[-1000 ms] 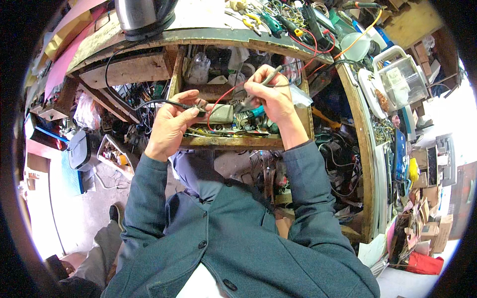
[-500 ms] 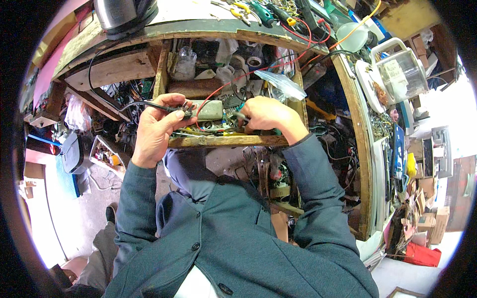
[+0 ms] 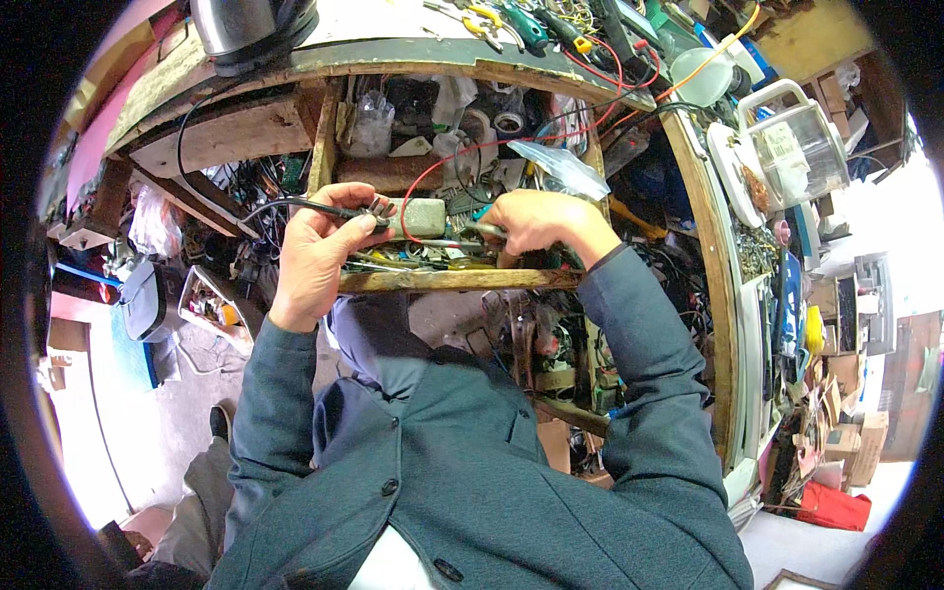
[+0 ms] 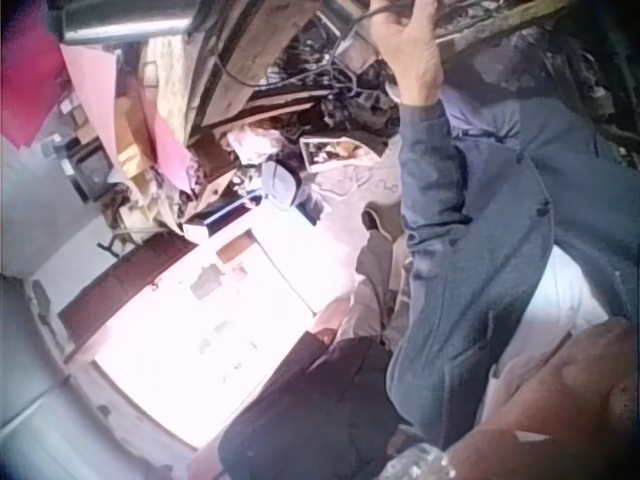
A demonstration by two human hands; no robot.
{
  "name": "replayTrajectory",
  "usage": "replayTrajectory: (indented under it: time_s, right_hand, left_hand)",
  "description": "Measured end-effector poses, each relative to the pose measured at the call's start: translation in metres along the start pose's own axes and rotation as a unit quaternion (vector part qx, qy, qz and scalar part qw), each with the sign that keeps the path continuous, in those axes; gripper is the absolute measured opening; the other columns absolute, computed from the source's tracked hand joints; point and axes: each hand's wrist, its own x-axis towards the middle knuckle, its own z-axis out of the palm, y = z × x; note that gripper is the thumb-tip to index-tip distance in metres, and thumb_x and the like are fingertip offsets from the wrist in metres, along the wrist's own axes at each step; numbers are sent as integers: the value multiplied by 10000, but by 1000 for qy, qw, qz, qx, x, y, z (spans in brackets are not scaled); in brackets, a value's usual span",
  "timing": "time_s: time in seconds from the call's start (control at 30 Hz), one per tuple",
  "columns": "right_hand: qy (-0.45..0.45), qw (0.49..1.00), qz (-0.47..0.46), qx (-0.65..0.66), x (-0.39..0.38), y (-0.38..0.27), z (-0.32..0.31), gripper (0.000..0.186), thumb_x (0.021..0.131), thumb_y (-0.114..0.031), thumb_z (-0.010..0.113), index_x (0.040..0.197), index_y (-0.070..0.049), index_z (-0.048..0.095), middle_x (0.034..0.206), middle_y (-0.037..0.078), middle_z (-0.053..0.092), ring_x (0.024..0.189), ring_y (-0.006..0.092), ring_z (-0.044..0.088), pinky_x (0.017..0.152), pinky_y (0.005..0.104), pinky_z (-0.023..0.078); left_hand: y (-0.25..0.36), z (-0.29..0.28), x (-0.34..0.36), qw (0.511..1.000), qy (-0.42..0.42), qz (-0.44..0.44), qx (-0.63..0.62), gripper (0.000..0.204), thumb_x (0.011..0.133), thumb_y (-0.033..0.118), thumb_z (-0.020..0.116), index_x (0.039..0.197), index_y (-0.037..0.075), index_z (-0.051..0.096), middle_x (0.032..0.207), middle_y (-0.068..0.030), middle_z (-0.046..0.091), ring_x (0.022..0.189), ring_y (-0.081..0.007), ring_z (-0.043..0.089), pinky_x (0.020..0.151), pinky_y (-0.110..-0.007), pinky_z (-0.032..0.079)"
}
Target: The person works on a small black circular electronic device, using a screwdriver to remove screws and a pair of pliers to strip wire insulation. The person handles the device and wires while seated on the floor in a cluttered workshop.
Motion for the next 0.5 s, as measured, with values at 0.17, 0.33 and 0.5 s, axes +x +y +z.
replayTrajectory:
  time_s: [0.17,0.33,0.5]
  right_hand:
    - [143,931,-12,335,-13,-3,-15,365,790,-283,845,1028,-26,742,765,1,681,689,71,562,604,265,402]
    - [202,794,-50,572,-6,-23,-4,224,851,-228,803,961,-39,752,721,-53,621,590,29,471,511,229,306]
    - [255,745,-96,609,6,-22,8,219,923,-255,728,965,-40,733,751,-64,595,626,31,479,554,220,352]
  left_hand:
    - [-2,-3,1,995,-5,46,-87,130,921,-69,609,1040,-18,614,1237,-175,608,1166,-278,618,1007,-418,560]
    - [-5,-4,0,983,32,98,-152,93,926,-60,616,1008,-16,618,1229,-146,588,1237,-309,587,1051,-446,530]
    - [-8,-2,-3,978,69,135,-145,133,920,-63,598,1033,-2,630,1387,-178,527,1221,-307,595,1021,-449,545]
